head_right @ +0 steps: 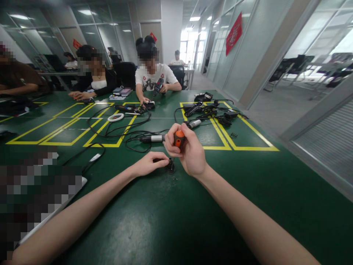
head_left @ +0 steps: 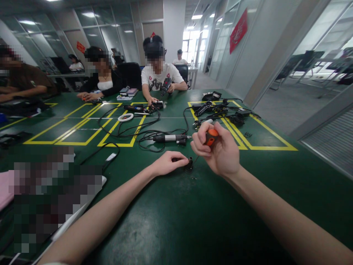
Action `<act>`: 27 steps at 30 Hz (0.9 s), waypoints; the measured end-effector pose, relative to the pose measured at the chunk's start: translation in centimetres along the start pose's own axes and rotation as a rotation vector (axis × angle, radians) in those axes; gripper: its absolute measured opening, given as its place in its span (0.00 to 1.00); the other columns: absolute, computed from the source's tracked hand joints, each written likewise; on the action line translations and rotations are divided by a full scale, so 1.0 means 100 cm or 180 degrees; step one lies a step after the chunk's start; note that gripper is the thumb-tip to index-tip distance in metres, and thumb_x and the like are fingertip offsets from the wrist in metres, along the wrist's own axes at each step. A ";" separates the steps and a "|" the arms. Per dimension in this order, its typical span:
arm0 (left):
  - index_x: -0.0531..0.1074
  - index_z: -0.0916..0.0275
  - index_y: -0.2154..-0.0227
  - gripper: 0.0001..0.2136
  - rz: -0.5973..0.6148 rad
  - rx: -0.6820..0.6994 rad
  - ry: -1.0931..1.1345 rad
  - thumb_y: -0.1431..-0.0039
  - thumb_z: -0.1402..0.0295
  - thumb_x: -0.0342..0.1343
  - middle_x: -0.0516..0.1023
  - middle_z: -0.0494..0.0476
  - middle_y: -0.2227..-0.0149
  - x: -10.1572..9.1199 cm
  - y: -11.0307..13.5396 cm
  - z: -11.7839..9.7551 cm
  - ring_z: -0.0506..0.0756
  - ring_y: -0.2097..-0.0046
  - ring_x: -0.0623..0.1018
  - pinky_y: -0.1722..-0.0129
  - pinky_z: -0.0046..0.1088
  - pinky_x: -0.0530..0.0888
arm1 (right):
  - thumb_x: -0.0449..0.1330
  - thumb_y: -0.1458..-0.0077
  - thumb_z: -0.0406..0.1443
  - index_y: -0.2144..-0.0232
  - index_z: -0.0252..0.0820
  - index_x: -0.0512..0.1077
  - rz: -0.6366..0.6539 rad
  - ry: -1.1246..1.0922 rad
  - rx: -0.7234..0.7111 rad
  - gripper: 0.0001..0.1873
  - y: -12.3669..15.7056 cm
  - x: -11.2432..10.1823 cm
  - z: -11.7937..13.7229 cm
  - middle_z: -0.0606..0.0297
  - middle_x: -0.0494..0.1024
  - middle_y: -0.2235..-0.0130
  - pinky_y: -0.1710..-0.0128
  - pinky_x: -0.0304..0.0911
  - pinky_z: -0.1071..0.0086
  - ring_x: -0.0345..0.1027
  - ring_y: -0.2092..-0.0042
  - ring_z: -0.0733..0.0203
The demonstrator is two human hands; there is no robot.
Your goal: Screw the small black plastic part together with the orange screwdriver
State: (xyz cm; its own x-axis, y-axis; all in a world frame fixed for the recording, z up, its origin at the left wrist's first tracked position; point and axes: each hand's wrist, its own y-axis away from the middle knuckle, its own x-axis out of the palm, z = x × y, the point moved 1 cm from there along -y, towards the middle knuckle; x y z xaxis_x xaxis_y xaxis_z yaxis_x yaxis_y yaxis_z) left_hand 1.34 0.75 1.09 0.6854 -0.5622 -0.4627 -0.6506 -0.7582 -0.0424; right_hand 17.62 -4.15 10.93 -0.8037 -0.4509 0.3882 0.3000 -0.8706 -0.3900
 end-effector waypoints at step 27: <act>0.77 0.65 0.70 0.29 -0.0165 -0.0247 0.0101 0.37 0.41 0.49 0.75 0.53 0.72 0.008 -0.002 -0.003 0.54 0.67 0.72 0.64 0.27 0.67 | 0.60 0.36 0.52 0.78 0.42 0.65 0.0178 -0.0136 0.0050 0.25 0.002 0.001 -0.004 0.77 0.51 0.82 0.82 0.37 0.74 0.38 0.81 0.71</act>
State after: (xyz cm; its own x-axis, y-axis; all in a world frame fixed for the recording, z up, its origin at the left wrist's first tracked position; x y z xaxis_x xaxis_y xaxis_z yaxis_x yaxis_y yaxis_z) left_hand 2.12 0.34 0.98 0.7283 -0.5308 -0.4333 -0.5876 -0.8092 0.0037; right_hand 17.44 -4.33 10.55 -0.7630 -0.5065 0.4016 0.3520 -0.8467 -0.3991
